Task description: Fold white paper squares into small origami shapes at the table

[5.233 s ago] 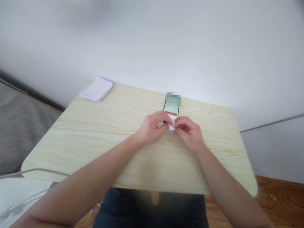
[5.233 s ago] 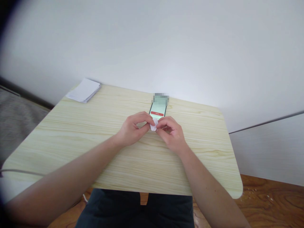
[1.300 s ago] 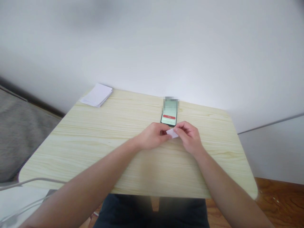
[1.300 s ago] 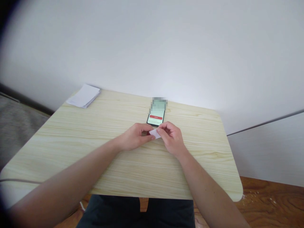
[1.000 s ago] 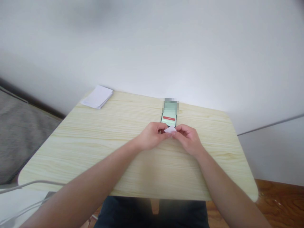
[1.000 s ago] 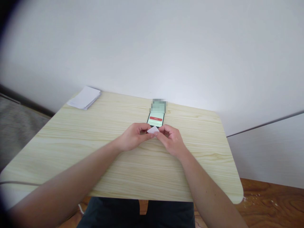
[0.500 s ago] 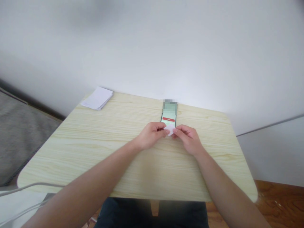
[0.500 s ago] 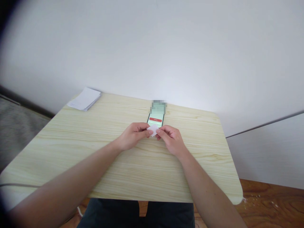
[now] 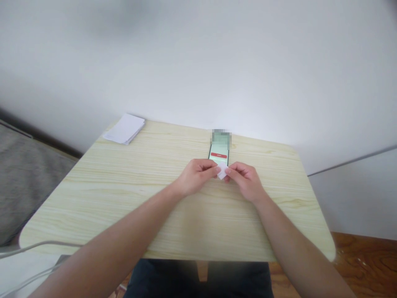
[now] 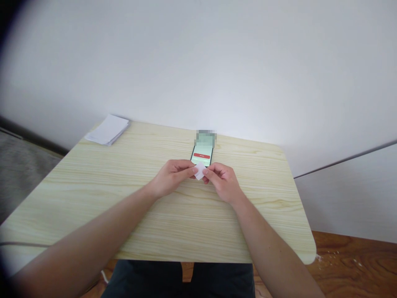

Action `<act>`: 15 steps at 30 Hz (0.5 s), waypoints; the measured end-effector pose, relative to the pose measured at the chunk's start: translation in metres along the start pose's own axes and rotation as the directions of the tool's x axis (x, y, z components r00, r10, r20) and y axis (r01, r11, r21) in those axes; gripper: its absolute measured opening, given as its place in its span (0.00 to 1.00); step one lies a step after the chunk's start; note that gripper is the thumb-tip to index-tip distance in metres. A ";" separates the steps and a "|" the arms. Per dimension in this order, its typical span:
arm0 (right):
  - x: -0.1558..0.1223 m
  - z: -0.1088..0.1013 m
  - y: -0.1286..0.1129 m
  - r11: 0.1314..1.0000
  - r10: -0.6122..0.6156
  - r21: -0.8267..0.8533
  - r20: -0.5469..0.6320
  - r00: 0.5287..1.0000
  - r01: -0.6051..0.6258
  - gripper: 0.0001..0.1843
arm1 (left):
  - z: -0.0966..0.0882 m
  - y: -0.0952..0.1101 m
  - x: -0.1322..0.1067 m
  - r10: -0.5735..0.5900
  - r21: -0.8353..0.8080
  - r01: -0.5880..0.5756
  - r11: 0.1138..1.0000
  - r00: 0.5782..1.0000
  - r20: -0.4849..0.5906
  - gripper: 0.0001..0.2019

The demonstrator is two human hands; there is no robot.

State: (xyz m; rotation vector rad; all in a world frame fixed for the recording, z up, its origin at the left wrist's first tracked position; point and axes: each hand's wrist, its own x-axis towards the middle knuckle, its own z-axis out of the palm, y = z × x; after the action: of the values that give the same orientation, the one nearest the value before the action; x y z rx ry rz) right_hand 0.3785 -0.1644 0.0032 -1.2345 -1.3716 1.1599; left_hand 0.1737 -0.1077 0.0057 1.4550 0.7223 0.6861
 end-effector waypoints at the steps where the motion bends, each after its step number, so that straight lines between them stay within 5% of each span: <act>1: 0.000 0.000 -0.001 1.000 0.003 0.004 -0.003 1.000 -0.003 0.14 | 0.001 0.001 0.000 0.025 -0.046 -0.025 0.999 1.000 -0.005 0.11; 6: 0.001 -0.002 -0.001 0.997 0.052 0.054 -0.031 0.998 -0.050 0.15 | 0.002 0.005 -0.001 0.159 -0.055 -0.164 0.985 0.984 -0.083 0.10; 12: 0.002 -0.001 0.006 0.975 0.078 0.210 -0.002 0.997 -0.075 0.09 | 0.000 0.000 -0.001 0.190 -0.024 -0.193 0.981 0.978 -0.087 0.07; 15: 0.002 -0.001 0.007 0.954 0.031 0.298 0.006 1.000 -0.031 0.15 | -0.001 -0.003 -0.001 0.182 -0.078 -0.189 0.979 0.980 -0.083 0.08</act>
State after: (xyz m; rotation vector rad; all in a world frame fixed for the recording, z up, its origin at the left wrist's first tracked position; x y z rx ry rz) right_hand 0.3798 -0.1623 -0.0032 -1.0411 -1.1309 1.3346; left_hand 0.1729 -0.1079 0.0027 1.4351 0.6120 0.9095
